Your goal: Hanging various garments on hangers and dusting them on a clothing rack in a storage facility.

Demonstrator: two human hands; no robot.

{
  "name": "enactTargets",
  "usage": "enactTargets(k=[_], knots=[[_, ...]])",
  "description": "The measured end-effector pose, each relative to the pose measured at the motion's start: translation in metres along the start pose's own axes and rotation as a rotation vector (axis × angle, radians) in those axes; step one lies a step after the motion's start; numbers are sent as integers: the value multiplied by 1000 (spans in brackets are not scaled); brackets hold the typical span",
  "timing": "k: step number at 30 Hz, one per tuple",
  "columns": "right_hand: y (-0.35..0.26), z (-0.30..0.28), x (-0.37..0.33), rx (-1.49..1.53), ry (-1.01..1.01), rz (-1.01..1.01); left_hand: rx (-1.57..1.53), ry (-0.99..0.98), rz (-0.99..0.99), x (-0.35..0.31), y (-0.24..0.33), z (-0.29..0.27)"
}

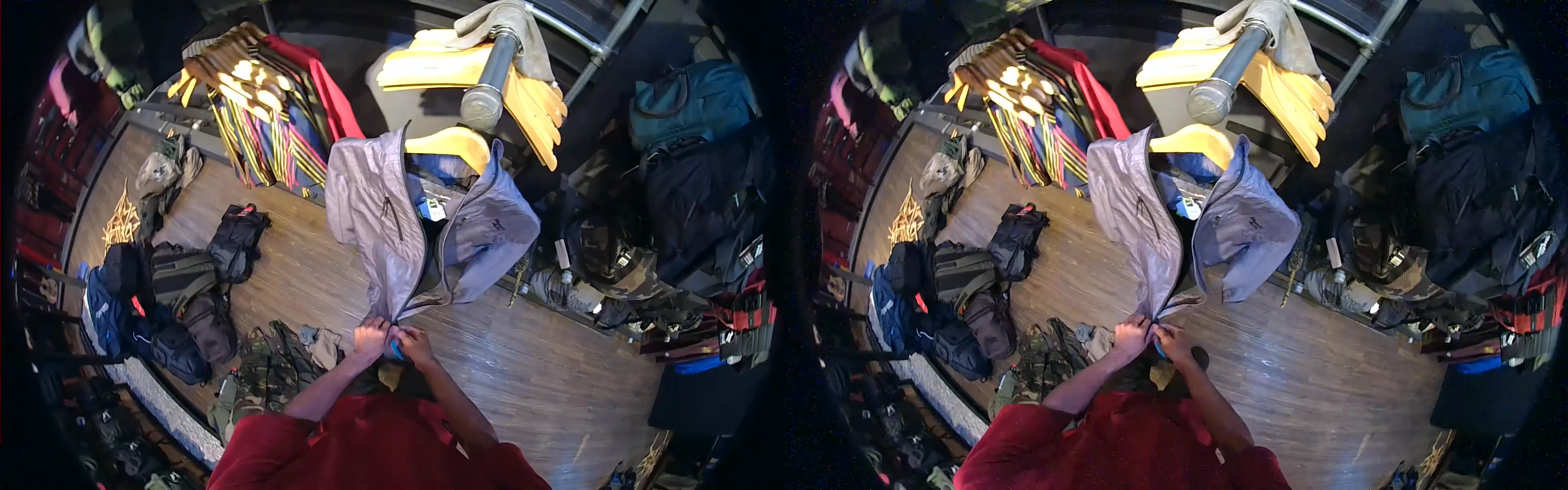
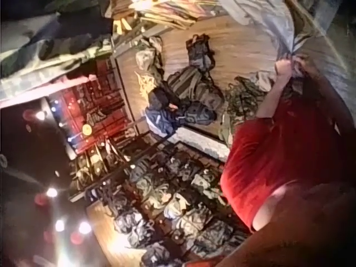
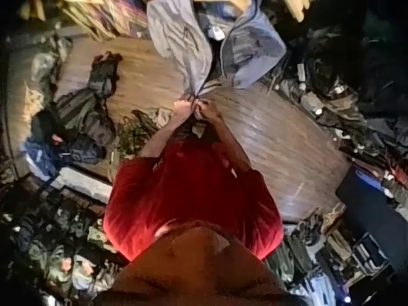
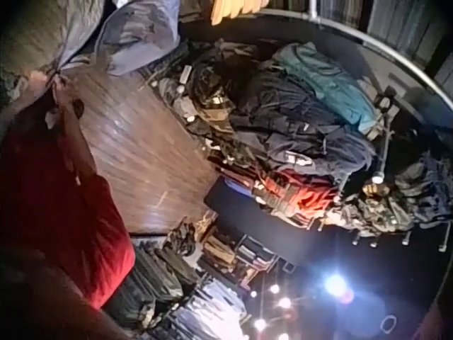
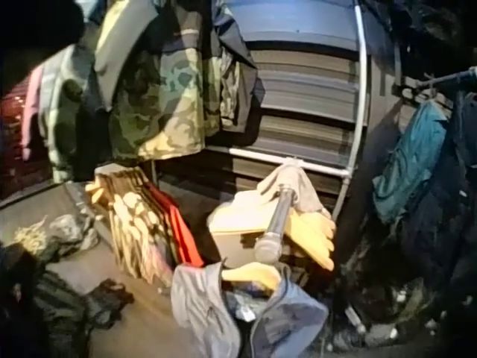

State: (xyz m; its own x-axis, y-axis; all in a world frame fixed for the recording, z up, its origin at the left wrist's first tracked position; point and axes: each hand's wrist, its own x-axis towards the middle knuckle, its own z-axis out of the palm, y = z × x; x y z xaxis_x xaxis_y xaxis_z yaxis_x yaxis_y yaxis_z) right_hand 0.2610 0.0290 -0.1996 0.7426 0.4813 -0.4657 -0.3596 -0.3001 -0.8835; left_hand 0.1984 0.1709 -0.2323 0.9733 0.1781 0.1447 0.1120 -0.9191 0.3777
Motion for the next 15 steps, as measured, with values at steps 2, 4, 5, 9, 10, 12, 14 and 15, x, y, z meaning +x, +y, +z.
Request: enactTargets(k=[2, 4, 5, 9, 10, 12, 14, 15], knots=[[34, 0, 4, -124, -41, -55, -9, -71, -157, -25, 5, 29], [65, -6, 11, -260, -99, -15, -124, -219, -435, -33, 21, 42], [74, -6, 11, -273, -134, -14, -124, -209, -470, -39, 25, 50], [98, -23, 10, -348, -185, -2, -111, -8, -579, -58, 44, 88], [101, -33, 10, -372, -164, -4, -117, 66, -568, -57, 57, 92], [100, -46, 5, -368, -114, 0, -114, 133, -558, -58, 83, 92], [90, -57, -11, -19, -181, 34, -166, 198, -569, -58, 101, 92], [82, -59, -19, 61, -166, 38, -157, 212, -576, -60, 108, 93]])
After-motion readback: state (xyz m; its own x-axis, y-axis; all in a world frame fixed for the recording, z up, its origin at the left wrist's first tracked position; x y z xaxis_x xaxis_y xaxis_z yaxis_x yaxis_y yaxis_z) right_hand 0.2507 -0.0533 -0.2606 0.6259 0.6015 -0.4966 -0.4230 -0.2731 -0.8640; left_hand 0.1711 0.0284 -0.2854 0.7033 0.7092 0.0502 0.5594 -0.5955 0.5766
